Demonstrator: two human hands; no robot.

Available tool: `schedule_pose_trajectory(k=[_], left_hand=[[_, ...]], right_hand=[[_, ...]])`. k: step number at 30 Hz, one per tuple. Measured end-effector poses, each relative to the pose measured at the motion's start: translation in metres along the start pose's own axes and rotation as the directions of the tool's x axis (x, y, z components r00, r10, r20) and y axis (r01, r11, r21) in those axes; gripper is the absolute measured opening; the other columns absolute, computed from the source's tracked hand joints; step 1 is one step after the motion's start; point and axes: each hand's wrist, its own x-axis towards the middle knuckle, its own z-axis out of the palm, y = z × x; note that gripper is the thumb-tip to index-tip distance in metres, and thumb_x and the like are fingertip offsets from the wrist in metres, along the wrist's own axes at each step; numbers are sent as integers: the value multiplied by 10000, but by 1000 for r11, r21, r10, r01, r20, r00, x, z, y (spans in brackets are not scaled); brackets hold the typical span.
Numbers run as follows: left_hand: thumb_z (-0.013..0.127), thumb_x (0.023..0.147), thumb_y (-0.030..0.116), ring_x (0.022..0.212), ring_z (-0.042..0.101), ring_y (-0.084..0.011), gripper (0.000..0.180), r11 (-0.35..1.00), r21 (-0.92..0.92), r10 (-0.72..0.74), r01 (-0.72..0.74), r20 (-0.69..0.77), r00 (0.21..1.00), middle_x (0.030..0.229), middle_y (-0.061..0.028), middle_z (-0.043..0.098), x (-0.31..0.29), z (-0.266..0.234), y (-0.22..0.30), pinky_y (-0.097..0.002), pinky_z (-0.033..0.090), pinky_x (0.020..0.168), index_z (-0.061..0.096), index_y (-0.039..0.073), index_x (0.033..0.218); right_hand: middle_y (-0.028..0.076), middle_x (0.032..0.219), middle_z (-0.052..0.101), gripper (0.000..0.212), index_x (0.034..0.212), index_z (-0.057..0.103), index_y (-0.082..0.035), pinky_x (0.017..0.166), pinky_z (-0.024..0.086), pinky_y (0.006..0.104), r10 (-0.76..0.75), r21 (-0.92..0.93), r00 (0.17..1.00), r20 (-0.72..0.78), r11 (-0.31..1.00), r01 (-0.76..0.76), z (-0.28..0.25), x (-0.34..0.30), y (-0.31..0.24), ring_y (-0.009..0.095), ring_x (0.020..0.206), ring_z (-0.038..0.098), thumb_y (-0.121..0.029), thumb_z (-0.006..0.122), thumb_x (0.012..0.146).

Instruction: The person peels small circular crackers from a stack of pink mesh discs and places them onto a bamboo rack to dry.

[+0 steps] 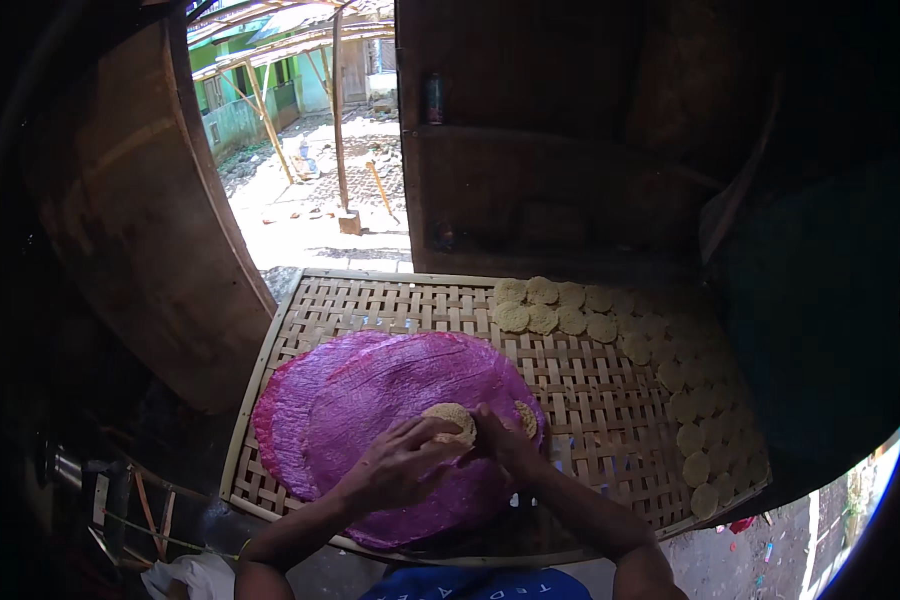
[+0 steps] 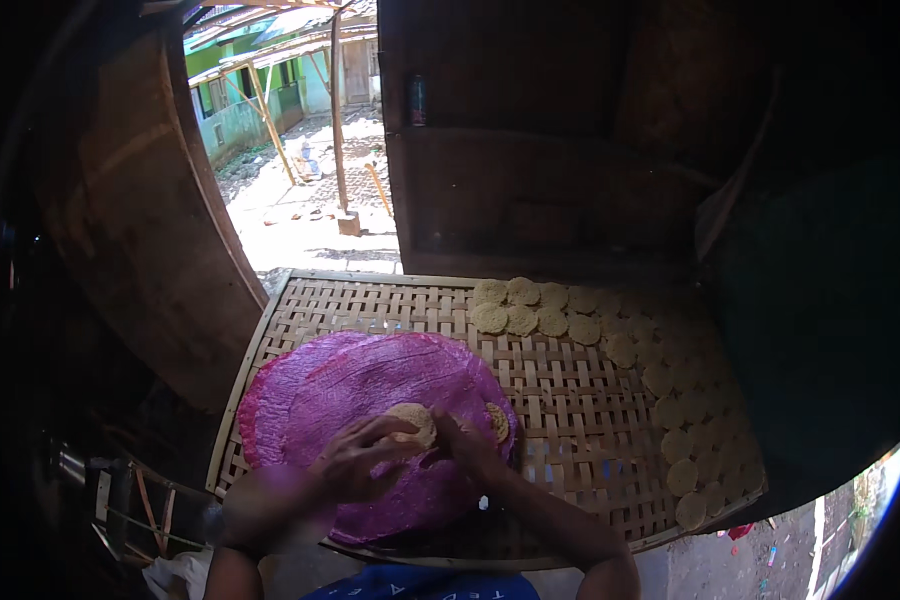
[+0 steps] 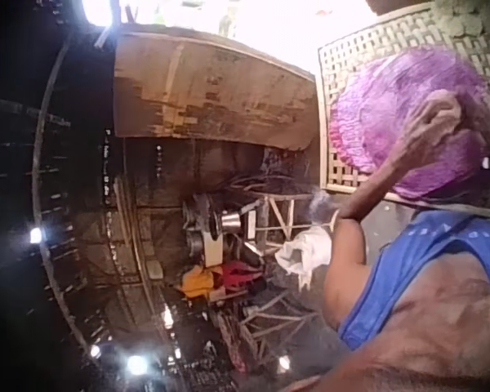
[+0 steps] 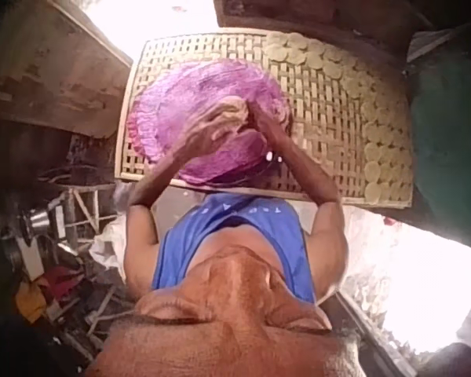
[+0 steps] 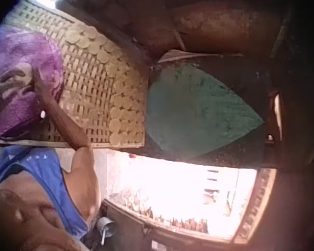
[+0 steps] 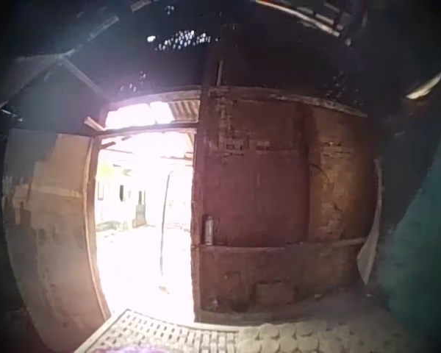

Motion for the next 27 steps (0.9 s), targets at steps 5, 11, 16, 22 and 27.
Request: schedule_pose_trajectory(k=[5, 11, 16, 22, 27], left_hand=[[749, 802, 226, 1280, 479, -323, 577, 969, 139, -205, 202, 2, 979, 1387, -150, 515, -6, 11, -53, -476, 374, 1096, 539, 87, 1321], [767, 773, 215, 1095, 571, -390, 628, 680, 363, -578, 638, -271, 770, 1196, -235, 597, -103, 0, -184, -450, 465, 931, 513, -33, 1291], [771, 768, 196, 935, 620, -365, 605, 732, 291, -527, 615, -330, 783, 1034, -206, 646, -90, 10, -182, -435, 493, 848, 529, -28, 1276], [749, 758, 98, 829, 648, -301, 378, 714, -40, -656, 699, -388, 647, 936, -172, 661, -82, 7, -183, -397, 517, 742, 655, 1, 1112], [717, 759, 16, 763, 642, -225, 170, 737, -36, -625, 675, -417, 660, 870, -103, 666, -71, -14, -158, -355, 507, 713, 714, -7, 927]], right_hand=[[74, 1018, 642, 278, 1158, 566, -8, 800, 560, 347, -93, 84, 935, -343, 988, 129, -53, 7, -8, 169, 890, 649, -190, 599, 951], [78, 1031, 656, 288, 1124, 576, 16, 812, 533, 347, -447, -440, 672, -591, 876, 196, -182, 29, -39, 194, 922, 652, -146, 612, 888], [172, 1110, 661, 331, 1128, 601, 12, 839, 514, 405, -667, -799, 461, -585, 573, -184, -269, 33, -48, 314, 993, 654, -181, 640, 862], [186, 1161, 628, 383, 1158, 621, -32, 892, 500, 439, -721, -837, 474, -505, 277, -471, -269, 13, -66, 371, 1065, 613, -235, 675, 839], [156, 1160, 585, 423, 1210, 615, -105, 862, 522, 450, -806, -782, 371, -461, 171, -599, -246, 12, -57, 341, 1057, 614, -325, 666, 851]])
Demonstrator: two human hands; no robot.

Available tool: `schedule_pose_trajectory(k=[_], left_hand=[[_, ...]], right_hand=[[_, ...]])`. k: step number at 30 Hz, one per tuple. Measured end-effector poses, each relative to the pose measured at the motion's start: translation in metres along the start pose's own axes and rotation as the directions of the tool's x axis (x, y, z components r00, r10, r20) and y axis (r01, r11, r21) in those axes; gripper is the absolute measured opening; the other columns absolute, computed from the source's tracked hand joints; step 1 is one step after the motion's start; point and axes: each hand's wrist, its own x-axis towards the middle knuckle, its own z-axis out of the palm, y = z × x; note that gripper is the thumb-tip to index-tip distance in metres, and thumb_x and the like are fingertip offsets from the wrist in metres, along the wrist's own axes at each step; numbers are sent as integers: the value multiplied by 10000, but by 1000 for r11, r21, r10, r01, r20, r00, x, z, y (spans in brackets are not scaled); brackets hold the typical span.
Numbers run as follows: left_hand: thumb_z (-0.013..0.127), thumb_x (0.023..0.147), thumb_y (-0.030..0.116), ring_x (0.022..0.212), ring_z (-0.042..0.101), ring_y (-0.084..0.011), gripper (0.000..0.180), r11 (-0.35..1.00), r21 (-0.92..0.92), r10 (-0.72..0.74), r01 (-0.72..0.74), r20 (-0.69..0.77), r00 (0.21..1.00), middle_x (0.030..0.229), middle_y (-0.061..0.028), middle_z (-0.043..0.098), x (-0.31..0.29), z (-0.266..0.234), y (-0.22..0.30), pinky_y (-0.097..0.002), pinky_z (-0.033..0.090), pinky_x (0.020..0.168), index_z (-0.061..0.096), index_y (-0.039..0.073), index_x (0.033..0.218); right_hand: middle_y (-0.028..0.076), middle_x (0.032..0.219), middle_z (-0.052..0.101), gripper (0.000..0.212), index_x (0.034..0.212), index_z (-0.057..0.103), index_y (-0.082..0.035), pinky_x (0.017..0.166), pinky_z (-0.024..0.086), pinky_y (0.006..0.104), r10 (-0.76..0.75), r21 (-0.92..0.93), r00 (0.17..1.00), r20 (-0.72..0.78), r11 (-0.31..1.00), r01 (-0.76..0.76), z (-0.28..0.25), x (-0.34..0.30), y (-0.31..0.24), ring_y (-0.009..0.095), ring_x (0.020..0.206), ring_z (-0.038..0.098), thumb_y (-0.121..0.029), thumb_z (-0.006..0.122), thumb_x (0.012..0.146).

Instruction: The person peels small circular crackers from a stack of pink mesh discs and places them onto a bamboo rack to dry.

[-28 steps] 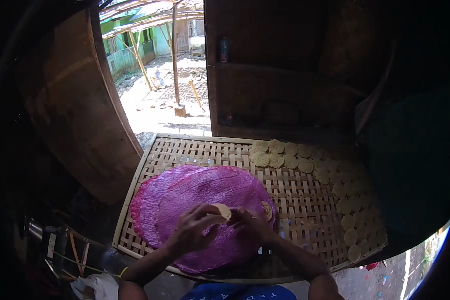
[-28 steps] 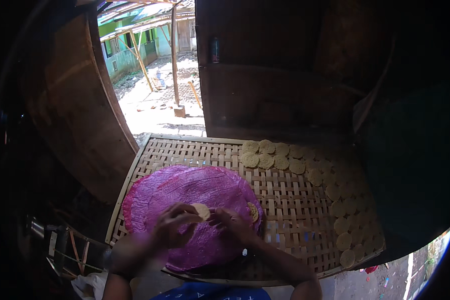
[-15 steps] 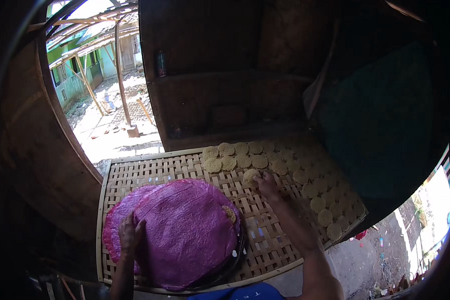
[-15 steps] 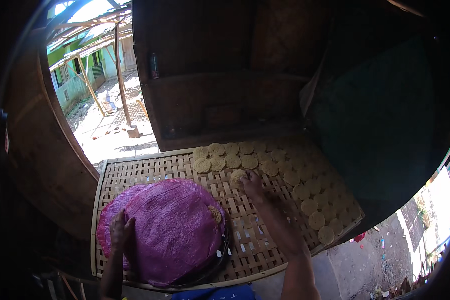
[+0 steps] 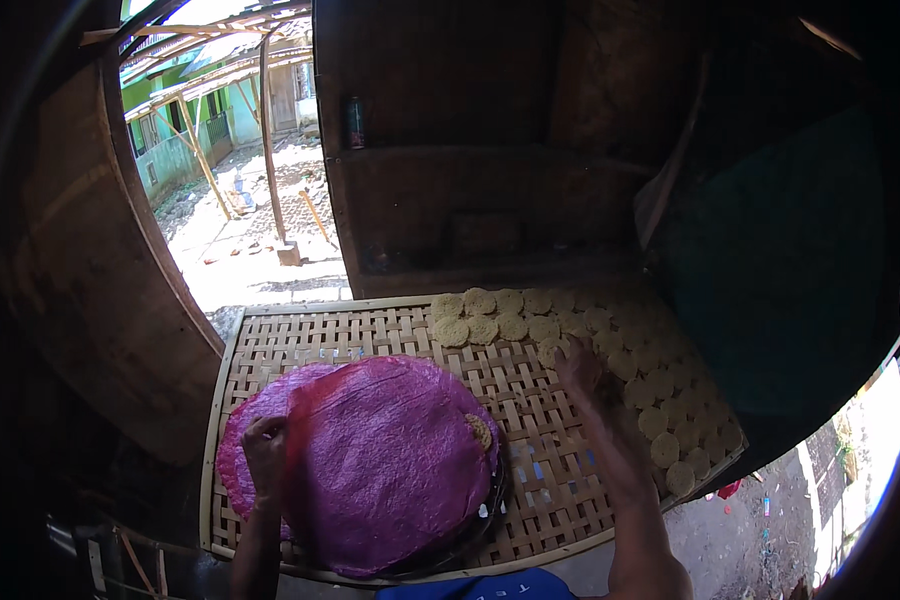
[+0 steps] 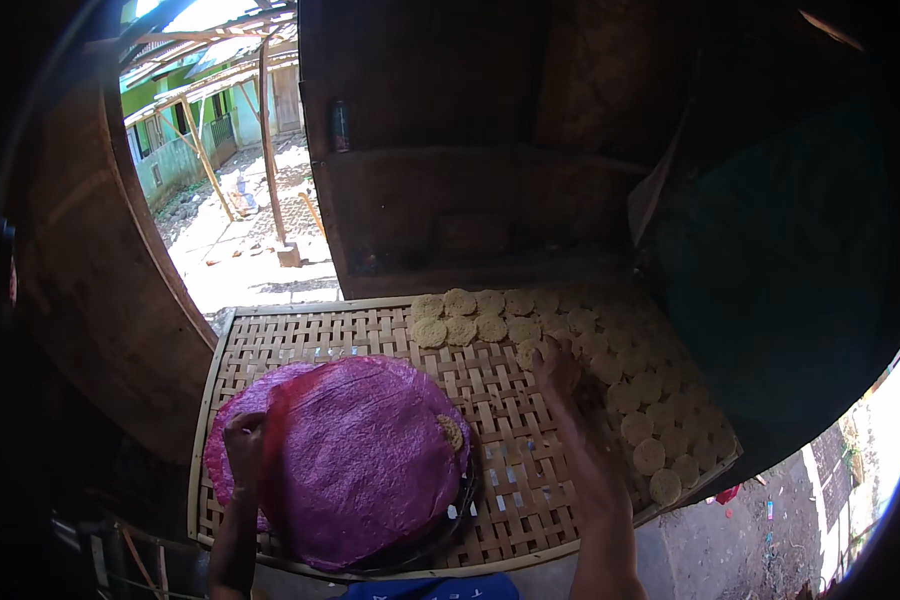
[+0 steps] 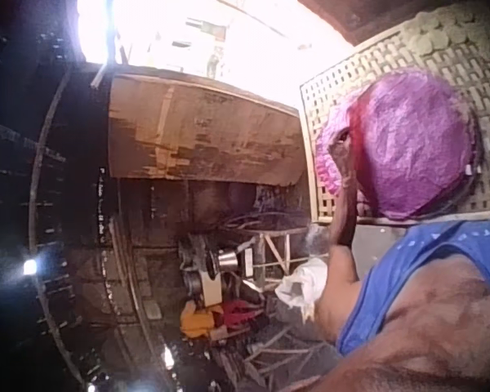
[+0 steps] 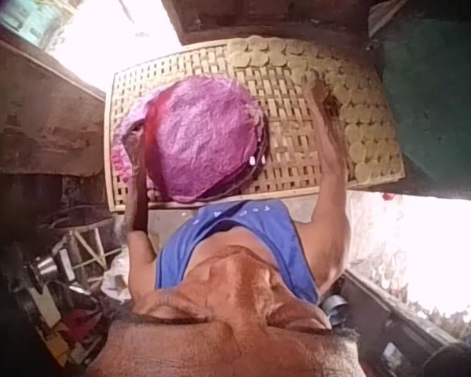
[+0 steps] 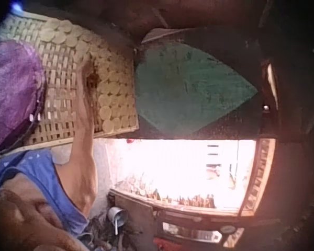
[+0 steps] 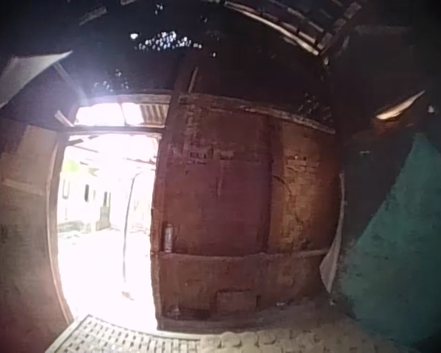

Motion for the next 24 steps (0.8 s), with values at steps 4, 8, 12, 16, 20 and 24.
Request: schedule_pose_trajectory(k=[4, 8, 12, 16, 20, 24], left_hand=[[652, 820, 0, 721, 573, -115, 98, 962, -274, -46, -3, -172, 984, 796, -22, 609, 14, -17, 12, -271, 452, 679, 707, 5, 901], [654, 823, 25, 739, 617, -134, 110, 973, -174, -204, 154, -326, 923, 829, -60, 666, 8, -87, -50, -289, 493, 700, 682, -12, 923], [631, 815, 19, 764, 663, -184, 123, 939, 51, -301, 339, -354, 885, 852, -106, 694, -19, -116, -114, -326, 526, 722, 673, -21, 924], [643, 804, 41, 798, 666, -301, 127, 907, 287, -194, 309, -365, 911, 831, -131, 679, -52, -130, -131, -385, 520, 764, 684, 2, 917], [635, 802, 48, 960, 609, -316, 180, 892, 337, -207, 300, -285, 936, 951, -144, 643, -49, -126, -78, -405, 482, 867, 686, 10, 970], [700, 778, 67, 1146, 544, -322, 375, 796, 605, 219, 0, -288, 932, 1185, -133, 601, -49, -117, -83, -437, 427, 986, 630, 33, 1145]], right_hand=[[149, 1179, 598, 406, 1184, 638, -67, 845, 523, 432, -161, 118, 987, 27, 981, 156, -18, -41, -10, 313, 1061, 622, -307, 674, 859], [89, 1008, 662, 326, 1091, 677, -88, 853, 515, 409, -231, 523, 895, 383, 852, -4, -34, -77, -68, 281, 996, 633, -294, 703, 840], [84, 994, 684, 291, 1057, 690, -93, 866, 509, 395, -515, 609, 816, 263, 744, 274, -43, -110, -86, 272, 971, 636, -286, 711, 840], [69, 1029, 681, 285, 1048, 698, -131, 899, 493, 411, -708, 640, 697, 113, 589, 494, -44, -131, -108, 281, 963, 636, -300, 736, 822], [49, 1029, 666, 370, 1079, 680, -161, 918, 473, 424, -837, 570, 536, 109, 494, 657, -58, -151, -138, 256, 1016, 610, -413, 719, 811], [37, 1055, 631, 458, 1046, 672, -158, 872, 480, 409, -897, 518, 389, 210, 440, 734, -62, -165, -163, 243, 1045, 590, -524, 710, 774]])
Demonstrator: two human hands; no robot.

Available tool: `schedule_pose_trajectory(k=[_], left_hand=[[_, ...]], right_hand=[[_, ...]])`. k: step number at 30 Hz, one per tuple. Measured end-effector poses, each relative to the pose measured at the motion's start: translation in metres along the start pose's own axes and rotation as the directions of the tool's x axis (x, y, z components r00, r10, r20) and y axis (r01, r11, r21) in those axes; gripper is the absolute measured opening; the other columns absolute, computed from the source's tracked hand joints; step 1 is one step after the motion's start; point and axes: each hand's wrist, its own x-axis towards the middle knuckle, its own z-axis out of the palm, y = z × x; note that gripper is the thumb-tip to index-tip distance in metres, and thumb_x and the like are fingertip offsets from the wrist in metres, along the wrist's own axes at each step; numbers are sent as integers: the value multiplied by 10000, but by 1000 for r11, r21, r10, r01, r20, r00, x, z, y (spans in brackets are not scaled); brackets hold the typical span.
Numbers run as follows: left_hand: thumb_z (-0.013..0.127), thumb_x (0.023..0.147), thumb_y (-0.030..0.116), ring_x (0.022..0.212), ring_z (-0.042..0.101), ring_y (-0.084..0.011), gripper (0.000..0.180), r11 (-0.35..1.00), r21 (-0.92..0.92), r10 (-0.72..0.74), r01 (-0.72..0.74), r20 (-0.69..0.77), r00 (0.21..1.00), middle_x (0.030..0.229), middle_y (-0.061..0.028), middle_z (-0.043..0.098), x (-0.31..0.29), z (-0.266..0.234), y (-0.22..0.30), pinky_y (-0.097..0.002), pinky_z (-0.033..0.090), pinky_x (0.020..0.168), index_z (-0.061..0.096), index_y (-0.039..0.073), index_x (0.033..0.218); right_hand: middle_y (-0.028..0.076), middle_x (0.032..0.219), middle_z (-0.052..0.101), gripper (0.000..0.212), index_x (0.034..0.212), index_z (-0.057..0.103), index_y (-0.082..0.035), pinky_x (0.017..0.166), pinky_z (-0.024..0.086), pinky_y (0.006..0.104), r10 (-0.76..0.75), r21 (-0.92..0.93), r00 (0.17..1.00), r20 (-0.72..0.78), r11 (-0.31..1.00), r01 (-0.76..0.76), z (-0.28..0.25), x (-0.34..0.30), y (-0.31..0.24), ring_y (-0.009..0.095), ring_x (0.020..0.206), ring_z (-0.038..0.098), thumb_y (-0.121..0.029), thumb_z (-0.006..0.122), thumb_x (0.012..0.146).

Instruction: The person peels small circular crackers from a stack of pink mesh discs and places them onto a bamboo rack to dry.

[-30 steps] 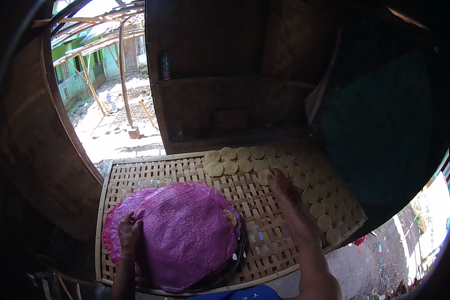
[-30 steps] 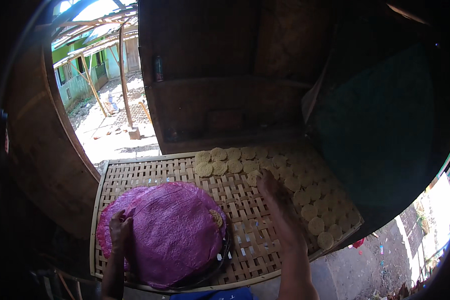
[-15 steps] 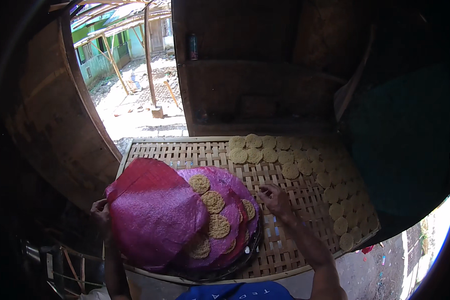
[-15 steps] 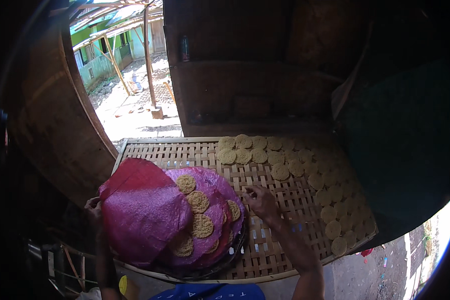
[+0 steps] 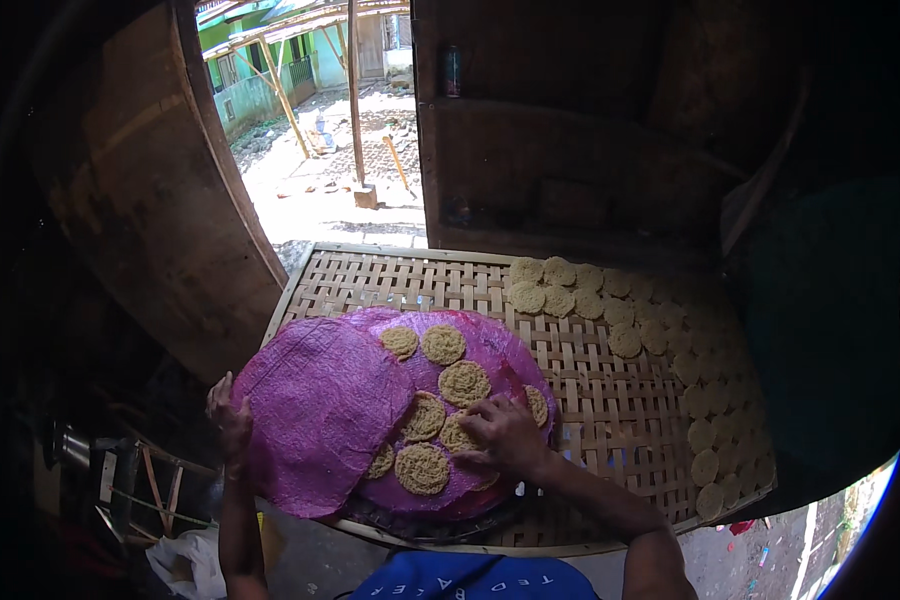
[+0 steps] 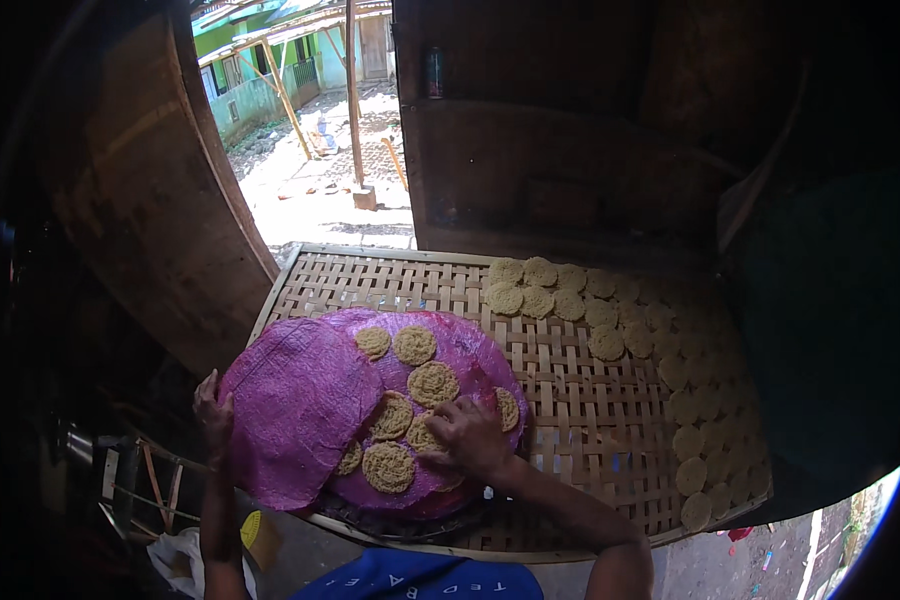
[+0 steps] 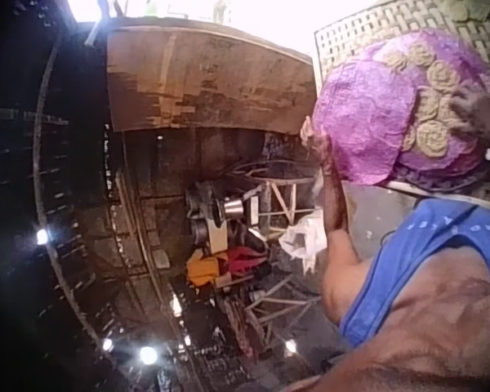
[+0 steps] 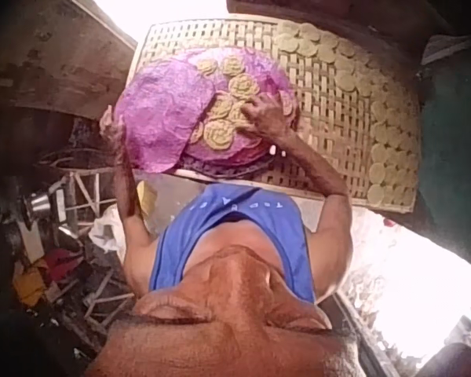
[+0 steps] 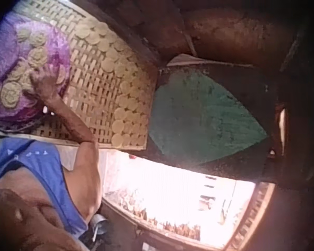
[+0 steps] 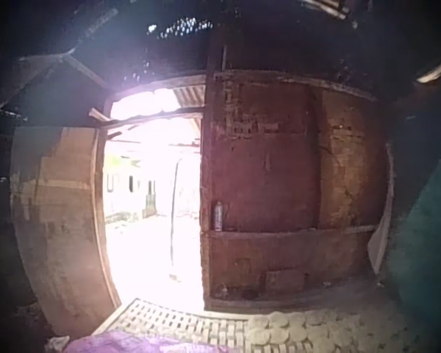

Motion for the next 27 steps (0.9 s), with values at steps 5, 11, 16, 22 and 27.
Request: schedule_pose_trajectory(k=[5, 11, 16, 22, 27], left_hand=[[721, 773, 71, 1238, 502, -325, 439, 973, -222, -27, 66, 174, 984, 1300, -135, 565, 13, -23, 98, -449, 380, 1064, 616, 49, 1199], [713, 796, 123, 1252, 502, -319, 408, 797, -582, 367, -162, 253, 895, 1284, -139, 587, 10, -20, 202, -430, 387, 1062, 626, 43, 1187], [703, 812, 185, 1240, 514, -317, 460, 718, -653, 534, -242, 293, 793, 1273, -151, 594, -9, 9, 237, -433, 404, 1044, 589, 34, 1231], [682, 816, 250, 1167, 551, -320, 483, 739, -606, 552, -296, 292, 781, 1202, -140, 620, -8, 32, 267, -445, 441, 982, 570, 33, 1233], [668, 812, 274, 1015, 581, -322, 386, 780, -514, 553, -357, 299, 778, 1047, -124, 627, -9, 48, 279, -447, 472, 859, 611, 48, 1120]], right_hand=[[82, 1012, 622, 512, 993, 668, -85, 823, 481, 421, -4, -212, 993, 114, 977, 28, -4, 5, -12, 261, 1046, 583, -541, 714, 765], [83, 857, 630, 240, 799, 655, -47, 759, 489, 415, 26, -355, 982, 188, 934, 43, 7, 10, -22, 254, 834, 638, -264, 724, 722], [81, 733, 614, 127, 767, 644, -41, 662, 507, 375, -14, -227, 1000, -8, 974, 12, 4, 12, -11, 224, 675, 634, -150, 667, 706], [15, 695, 610, 149, 804, 639, -28, 598, 517, 304, 614, 783, 787, 62, 459, -420, 1, -11, 57, 121, 617, 591, -167, 593, 834], [63, 891, 635, 171, 959, 606, -55, 728, 566, 374, 837, 975, 510, 199, -115, -191, 12, -33, 126, 190, 785, 651, -154, 559, 827]])
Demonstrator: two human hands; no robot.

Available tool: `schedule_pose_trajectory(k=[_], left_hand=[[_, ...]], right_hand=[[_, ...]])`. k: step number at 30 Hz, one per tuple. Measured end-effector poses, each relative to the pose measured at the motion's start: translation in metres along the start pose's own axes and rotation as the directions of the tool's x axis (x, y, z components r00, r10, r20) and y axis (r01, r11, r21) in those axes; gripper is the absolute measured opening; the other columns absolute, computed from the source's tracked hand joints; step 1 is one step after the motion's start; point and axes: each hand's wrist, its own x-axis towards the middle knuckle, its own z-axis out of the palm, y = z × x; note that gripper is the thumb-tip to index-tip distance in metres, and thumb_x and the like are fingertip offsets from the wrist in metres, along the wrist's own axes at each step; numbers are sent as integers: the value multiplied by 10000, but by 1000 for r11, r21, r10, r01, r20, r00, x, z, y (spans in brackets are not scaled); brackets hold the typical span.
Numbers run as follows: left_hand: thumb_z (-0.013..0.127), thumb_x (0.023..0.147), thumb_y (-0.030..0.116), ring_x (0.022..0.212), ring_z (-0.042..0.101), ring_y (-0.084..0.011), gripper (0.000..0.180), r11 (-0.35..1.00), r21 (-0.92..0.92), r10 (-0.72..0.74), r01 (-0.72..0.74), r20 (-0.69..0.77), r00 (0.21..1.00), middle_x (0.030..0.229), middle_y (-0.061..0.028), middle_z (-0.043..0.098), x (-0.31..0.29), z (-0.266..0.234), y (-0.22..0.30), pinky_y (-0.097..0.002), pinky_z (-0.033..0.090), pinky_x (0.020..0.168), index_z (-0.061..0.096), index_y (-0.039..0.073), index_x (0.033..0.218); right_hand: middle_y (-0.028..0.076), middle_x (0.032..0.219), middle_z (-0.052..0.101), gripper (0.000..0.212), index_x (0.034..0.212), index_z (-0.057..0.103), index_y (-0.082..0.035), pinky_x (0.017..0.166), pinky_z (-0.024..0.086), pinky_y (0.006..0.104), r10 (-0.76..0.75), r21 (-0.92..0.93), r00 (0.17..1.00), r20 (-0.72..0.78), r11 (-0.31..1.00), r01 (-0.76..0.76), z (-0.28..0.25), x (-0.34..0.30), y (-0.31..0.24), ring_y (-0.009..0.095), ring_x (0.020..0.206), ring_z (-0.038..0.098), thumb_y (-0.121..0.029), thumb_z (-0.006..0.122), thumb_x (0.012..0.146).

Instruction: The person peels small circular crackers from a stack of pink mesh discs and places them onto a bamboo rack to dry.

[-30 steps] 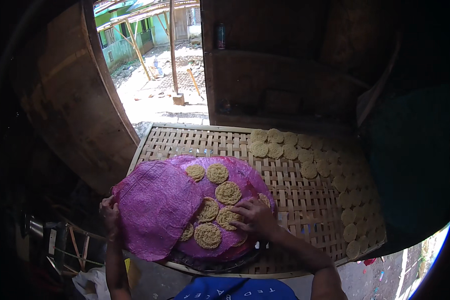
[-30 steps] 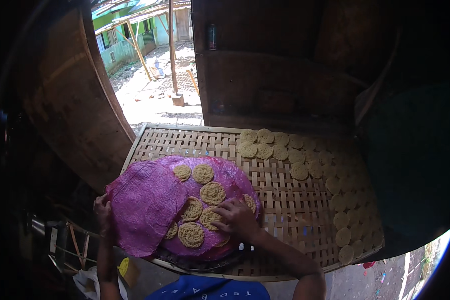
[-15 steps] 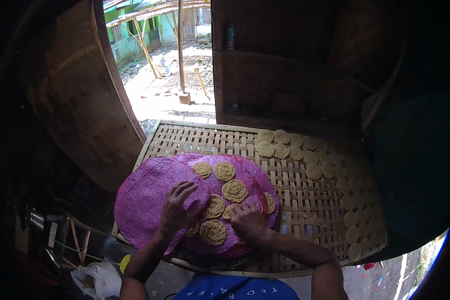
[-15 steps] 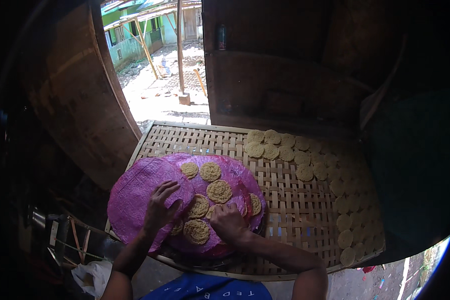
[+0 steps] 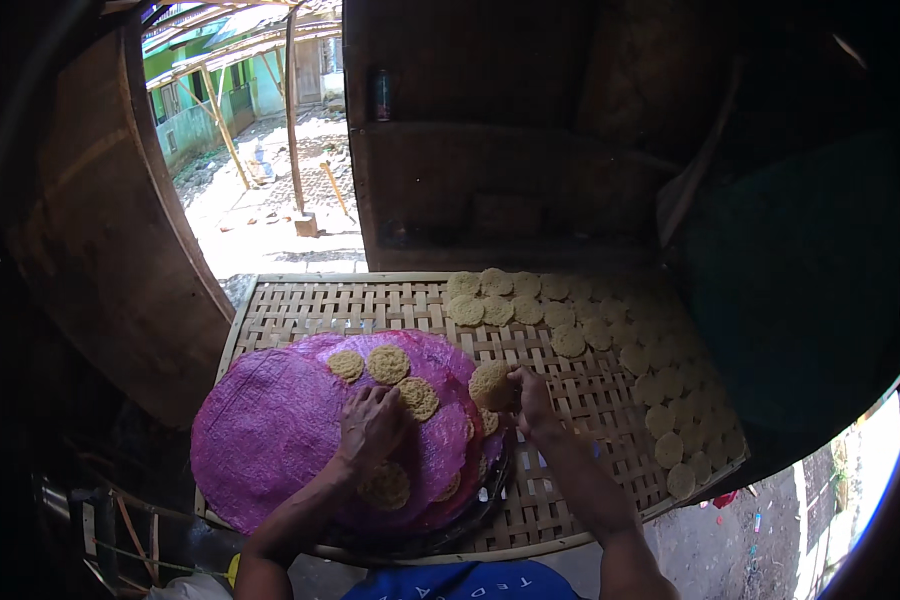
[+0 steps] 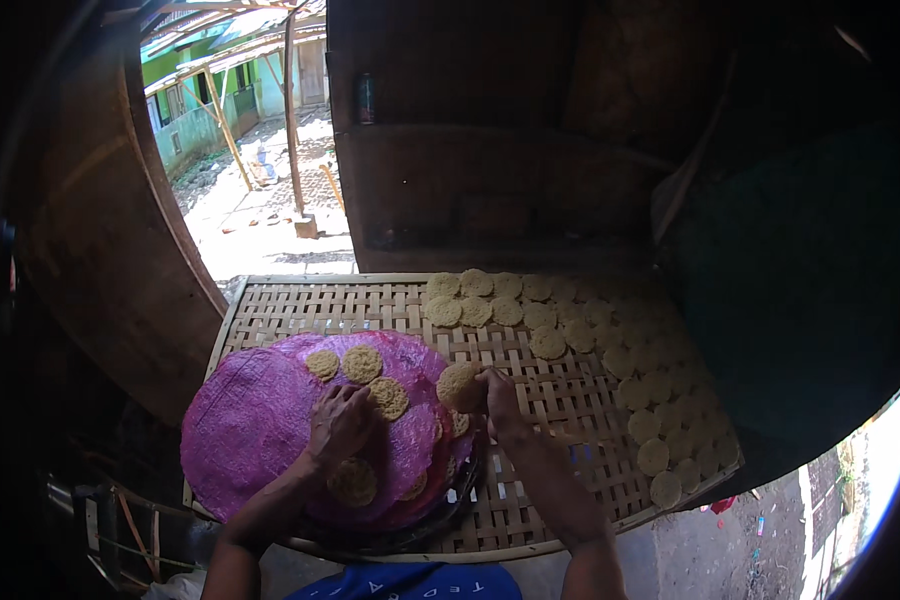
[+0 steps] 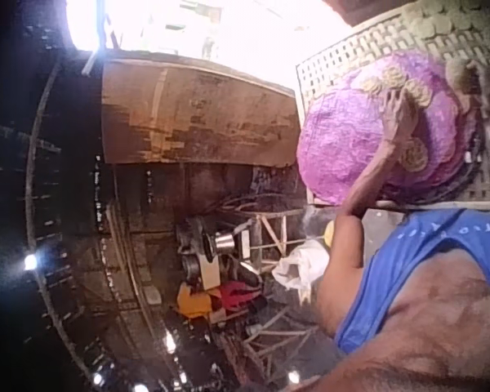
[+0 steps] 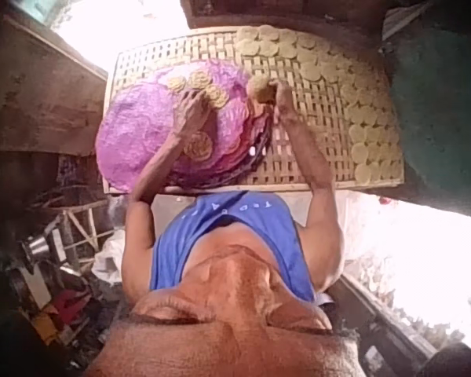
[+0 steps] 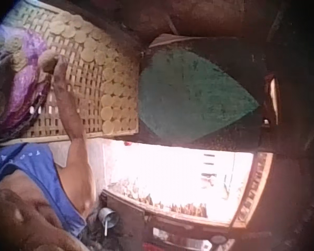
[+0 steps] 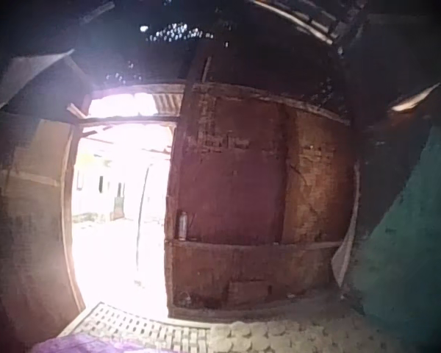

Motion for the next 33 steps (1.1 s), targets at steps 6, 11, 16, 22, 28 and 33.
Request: schedule_pose_trajectory(k=[6, 11, 16, 22, 28, 33], left_hand=[[691, 778, 195, 975, 590, -343, 337, 981, -107, -154, 160, 59, 986, 993, -146, 620, 17, 7, 3, -460, 478, 830, 615, 69, 1082], [689, 756, 108, 869, 611, -331, 326, 911, -291, -282, 292, 76, 956, 868, -130, 614, 28, 16, 6, -433, 489, 756, 607, 71, 1069], [639, 743, 30, 788, 602, -278, 336, 789, -513, -351, 338, 75, 933, 810, -109, 581, 30, 19, 11, -395, 478, 673, 598, 66, 1074], [642, 753, 23, 737, 552, -249, 333, 762, -602, -272, 240, 40, 962, 825, -93, 533, 37, 25, 18, -386, 478, 663, 574, 33, 1079], [686, 770, 32, 810, 571, -255, 365, 755, -649, -160, 98, -37, 986, 916, -119, 546, 60, 33, 66, -371, 500, 718, 553, 28, 1109], [716, 781, 75, 1000, 593, -320, 422, 731, -660, 160, -173, -81, 984, 1084, -158, 563, 69, 44, 96, -392, 513, 838, 543, 31, 1163]], right_hand=[[131, 1029, 664, 375, 1129, 583, 21, 830, 507, 344, -370, -500, 924, -92, 820, 279, -33, 48, -26, 247, 951, 658, -153, 637, 801], [184, 1067, 676, 372, 1135, 611, -12, 849, 510, 395, -484, -858, 875, -17, 457, 236, -49, 77, -47, 317, 1004, 654, -169, 640, 799], [193, 1084, 642, 391, 1152, 614, -28, 885, 495, 439, -593, -968, 796, 124, 105, 229, -59, 84, -52, 376, 1037, 607, -183, 663, 797], [180, 1101, 587, 436, 1212, 582, -63, 873, 506, 449, -732, -977, 663, 157, -16, 214, -53, 69, -48, 380, 1075, 578, -269, 656, 834], [75, 872, 682, 410, 1038, 656, -20, 643, 522, 317, -86, -691, 984, 156, 702, 171, 9, 7, -26, 177, 738, 663, -412, 565, 959], [70, 896, 680, 477, 1044, 642, -14, 640, 558, 330, 254, 136, 913, 319, 941, -309, 4, 12, -15, 173, 770, 673, -470, 522, 972]])
